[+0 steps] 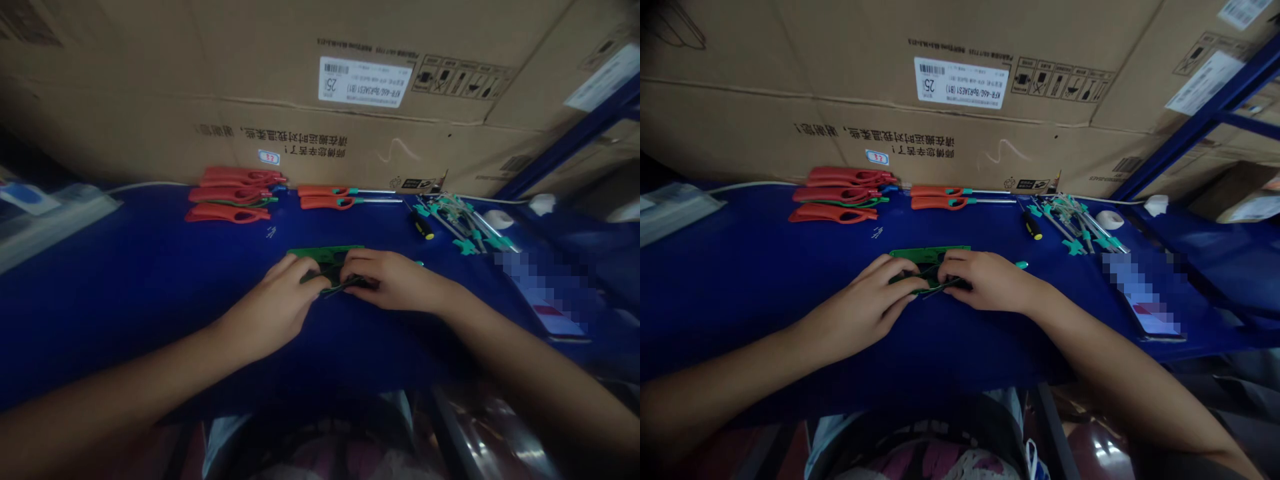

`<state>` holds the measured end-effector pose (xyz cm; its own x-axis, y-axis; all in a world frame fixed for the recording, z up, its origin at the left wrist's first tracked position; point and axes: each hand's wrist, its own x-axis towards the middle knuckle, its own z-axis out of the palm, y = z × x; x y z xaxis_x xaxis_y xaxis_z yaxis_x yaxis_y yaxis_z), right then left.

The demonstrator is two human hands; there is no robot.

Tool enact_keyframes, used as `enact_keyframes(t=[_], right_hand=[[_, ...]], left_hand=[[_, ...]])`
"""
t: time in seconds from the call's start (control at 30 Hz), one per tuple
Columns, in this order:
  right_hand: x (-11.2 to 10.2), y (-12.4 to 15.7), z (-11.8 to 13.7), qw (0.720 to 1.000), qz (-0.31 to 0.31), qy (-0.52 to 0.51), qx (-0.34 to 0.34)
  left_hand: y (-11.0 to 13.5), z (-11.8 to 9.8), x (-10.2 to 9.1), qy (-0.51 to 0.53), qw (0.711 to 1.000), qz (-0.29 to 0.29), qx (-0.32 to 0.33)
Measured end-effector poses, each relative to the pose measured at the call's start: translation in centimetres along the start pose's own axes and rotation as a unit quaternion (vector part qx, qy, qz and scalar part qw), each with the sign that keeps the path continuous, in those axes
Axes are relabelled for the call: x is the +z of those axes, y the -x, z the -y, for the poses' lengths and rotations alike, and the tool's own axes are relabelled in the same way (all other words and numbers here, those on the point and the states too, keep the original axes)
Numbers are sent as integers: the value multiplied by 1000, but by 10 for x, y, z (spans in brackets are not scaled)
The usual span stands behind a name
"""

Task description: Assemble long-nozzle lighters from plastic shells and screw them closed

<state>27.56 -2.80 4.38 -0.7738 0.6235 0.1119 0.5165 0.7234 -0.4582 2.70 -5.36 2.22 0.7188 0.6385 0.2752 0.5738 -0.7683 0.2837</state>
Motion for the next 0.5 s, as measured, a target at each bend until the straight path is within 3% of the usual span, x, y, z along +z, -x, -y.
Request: enact_keyframes(t=[0.5], right_hand=[[2,-1,-4,1000,-1,-27,-13]], left_hand=[[1,-2,0,-14,1000,5,0]])
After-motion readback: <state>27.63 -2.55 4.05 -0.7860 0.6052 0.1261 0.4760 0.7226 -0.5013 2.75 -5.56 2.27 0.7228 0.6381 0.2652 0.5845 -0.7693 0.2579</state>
